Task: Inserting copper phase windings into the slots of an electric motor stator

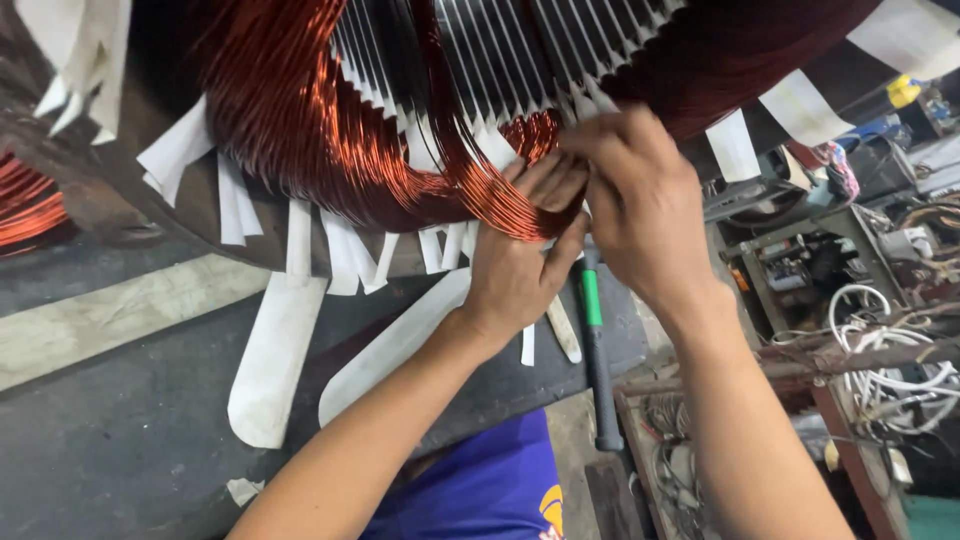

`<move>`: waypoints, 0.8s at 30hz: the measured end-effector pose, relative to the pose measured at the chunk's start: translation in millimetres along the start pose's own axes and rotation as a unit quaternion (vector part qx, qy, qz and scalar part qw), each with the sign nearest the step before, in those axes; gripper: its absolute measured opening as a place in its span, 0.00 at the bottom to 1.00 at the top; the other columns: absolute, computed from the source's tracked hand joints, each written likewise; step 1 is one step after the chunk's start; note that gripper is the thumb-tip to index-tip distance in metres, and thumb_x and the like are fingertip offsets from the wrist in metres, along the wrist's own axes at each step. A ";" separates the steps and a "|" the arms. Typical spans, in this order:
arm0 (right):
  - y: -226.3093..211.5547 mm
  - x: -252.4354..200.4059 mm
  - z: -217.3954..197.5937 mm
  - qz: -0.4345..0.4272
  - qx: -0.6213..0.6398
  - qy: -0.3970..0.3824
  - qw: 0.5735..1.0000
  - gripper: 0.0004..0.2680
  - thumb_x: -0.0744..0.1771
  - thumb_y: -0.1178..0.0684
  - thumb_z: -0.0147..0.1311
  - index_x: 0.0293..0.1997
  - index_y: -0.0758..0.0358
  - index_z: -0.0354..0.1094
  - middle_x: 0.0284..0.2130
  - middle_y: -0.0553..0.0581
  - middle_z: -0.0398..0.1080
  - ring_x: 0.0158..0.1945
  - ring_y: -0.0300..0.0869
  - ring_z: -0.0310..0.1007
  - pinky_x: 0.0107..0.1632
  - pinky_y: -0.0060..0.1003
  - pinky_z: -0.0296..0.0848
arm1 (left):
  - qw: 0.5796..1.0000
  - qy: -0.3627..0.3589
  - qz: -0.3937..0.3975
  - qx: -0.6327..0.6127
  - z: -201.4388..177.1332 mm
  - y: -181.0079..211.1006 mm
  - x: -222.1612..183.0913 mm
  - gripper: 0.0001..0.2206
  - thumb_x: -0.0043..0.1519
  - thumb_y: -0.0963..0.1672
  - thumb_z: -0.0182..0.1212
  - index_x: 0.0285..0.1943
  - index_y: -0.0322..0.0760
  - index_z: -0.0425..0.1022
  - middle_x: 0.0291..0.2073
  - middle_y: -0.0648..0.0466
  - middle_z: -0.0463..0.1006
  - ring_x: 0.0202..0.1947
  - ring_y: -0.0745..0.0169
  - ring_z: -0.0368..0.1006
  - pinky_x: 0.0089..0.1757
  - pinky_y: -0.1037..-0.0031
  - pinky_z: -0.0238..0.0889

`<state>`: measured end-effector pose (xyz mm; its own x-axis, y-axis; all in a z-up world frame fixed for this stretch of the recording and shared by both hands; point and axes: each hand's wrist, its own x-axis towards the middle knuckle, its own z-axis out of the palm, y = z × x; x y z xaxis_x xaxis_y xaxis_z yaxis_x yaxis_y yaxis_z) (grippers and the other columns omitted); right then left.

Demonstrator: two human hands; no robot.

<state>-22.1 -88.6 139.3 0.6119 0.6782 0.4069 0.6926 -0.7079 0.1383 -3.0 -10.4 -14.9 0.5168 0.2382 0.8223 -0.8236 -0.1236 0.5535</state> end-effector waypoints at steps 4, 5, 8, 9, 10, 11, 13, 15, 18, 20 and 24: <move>20.0 -35.2 7.1 -0.029 0.015 0.002 0.999 0.15 0.73 0.69 0.37 0.66 0.75 0.70 0.61 0.71 0.72 0.65 0.62 0.73 0.67 0.54 0.75 | 1.000 -0.006 -0.019 -0.009 -5.6 12.1 4.1 0.21 0.76 0.47 0.49 0.70 0.25 0.74 0.70 0.37 0.74 0.75 0.44 0.66 0.76 0.53 0.50; 21.4 -37.4 8.3 -0.033 0.016 0.010 0.999 0.16 0.72 0.71 0.41 0.69 0.76 0.66 0.62 0.73 0.71 0.64 0.63 0.73 0.67 0.54 0.76 | 0.999 -0.007 -0.037 -0.028 -8.8 18.7 7.9 0.25 0.76 0.51 0.44 0.71 0.28 0.72 0.69 0.39 0.74 0.75 0.42 0.66 0.75 0.52 0.53; 22.7 -40.7 18.1 -0.050 -0.024 0.024 0.998 0.20 0.68 0.71 0.53 0.70 0.74 0.66 0.62 0.71 0.74 0.62 0.62 0.72 0.68 0.55 0.76 | 0.994 0.039 -0.086 -0.058 -8.7 31.2 13.0 0.25 0.75 0.53 0.41 0.65 0.29 0.73 0.63 0.43 0.73 0.69 0.43 0.66 0.70 0.53 0.58; 23.4 -41.5 21.0 -0.058 -0.067 0.023 0.996 0.22 0.65 0.69 0.61 0.68 0.71 0.69 0.59 0.67 0.76 0.61 0.60 0.70 0.69 0.56 0.75 | 0.986 0.085 -0.121 -0.077 -5.8 34.7 14.3 0.23 0.75 0.52 0.43 0.58 0.28 0.76 0.58 0.45 0.71 0.64 0.47 0.68 0.66 0.55 0.59; 21.1 -39.6 21.5 -0.061 -0.066 0.029 0.996 0.22 0.65 0.69 0.61 0.68 0.71 0.69 0.59 0.67 0.76 0.61 0.60 0.70 0.69 0.56 0.75 | 0.987 0.086 -0.116 -0.072 -4.9 35.0 15.3 0.23 0.75 0.52 0.43 0.58 0.28 0.76 0.58 0.45 0.71 0.64 0.47 0.68 0.66 0.55 0.59; 18.3 -38.1 21.6 -0.079 -0.088 0.064 0.991 0.17 0.69 0.62 0.60 0.67 0.73 0.70 0.55 0.67 0.77 0.59 0.60 0.71 0.65 0.55 0.74 | 0.990 0.080 -0.101 -0.060 -4.0 35.9 16.1 0.20 0.76 0.51 0.41 0.53 0.30 0.74 0.55 0.45 0.71 0.64 0.47 0.65 0.65 0.54 0.58; 17.2 -35.7 23.3 -0.100 -0.108 0.107 0.983 0.15 0.73 0.55 0.59 0.66 0.75 0.70 0.51 0.66 0.78 0.57 0.61 0.73 0.62 0.54 0.73 | 0.993 0.075 -0.079 -0.042 1.9 30.2 13.7 0.18 0.76 0.49 0.39 0.48 0.33 0.72 0.51 0.45 0.71 0.64 0.47 0.63 0.64 0.53 0.57; 19.3 -33.5 30.2 -0.145 -0.097 0.122 0.977 0.09 0.74 0.55 0.48 0.52 0.68 0.75 0.39 0.62 0.74 0.52 0.60 0.77 0.60 0.55 0.73 | 0.984 0.101 -0.102 -0.110 9.9 14.0 5.5 0.18 0.76 0.53 0.48 0.48 0.35 0.66 0.63 0.43 0.63 0.72 0.38 0.62 0.70 0.51 0.60; 35.2 -45.1 37.4 -0.160 -0.057 0.105 0.980 0.16 0.77 0.46 0.35 0.48 0.69 0.70 0.39 0.64 0.71 0.55 0.60 0.75 0.70 0.59 0.66 | 0.940 0.154 -0.171 -0.253 3.5 31.6 22.5 0.15 0.79 0.51 0.45 0.54 0.37 0.66 0.59 0.47 0.66 0.70 0.43 0.66 0.67 0.52 0.64; 50.0 -49.5 47.6 -0.166 -0.066 0.095 0.979 0.14 0.76 0.46 0.40 0.48 0.68 0.70 0.39 0.64 0.70 0.54 0.60 0.75 0.71 0.59 0.67 | 0.920 0.150 -0.196 -0.305 1.3 30.6 30.8 0.14 0.77 0.49 0.50 0.59 0.33 0.65 0.55 0.43 0.73 0.64 0.42 0.73 0.62 0.52 0.70; 45.9 -42.0 39.7 -0.167 -0.042 0.096 0.980 0.10 0.73 0.50 0.56 0.43 0.70 0.69 0.34 0.64 0.68 0.48 0.60 0.76 0.68 0.56 0.71 | 0.800 0.185 -0.309 -0.481 -3.7 23.0 50.8 0.17 0.67 0.46 0.68 0.58 0.35 0.70 0.40 0.43 0.84 0.45 0.45 0.86 0.46 0.61 0.81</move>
<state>-0.8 -141.8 92.7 0.2667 0.8312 0.4879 0.8038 -0.4711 0.3632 3.5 2.5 39.1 0.9362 0.2591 0.2374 -0.3293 0.8827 0.3352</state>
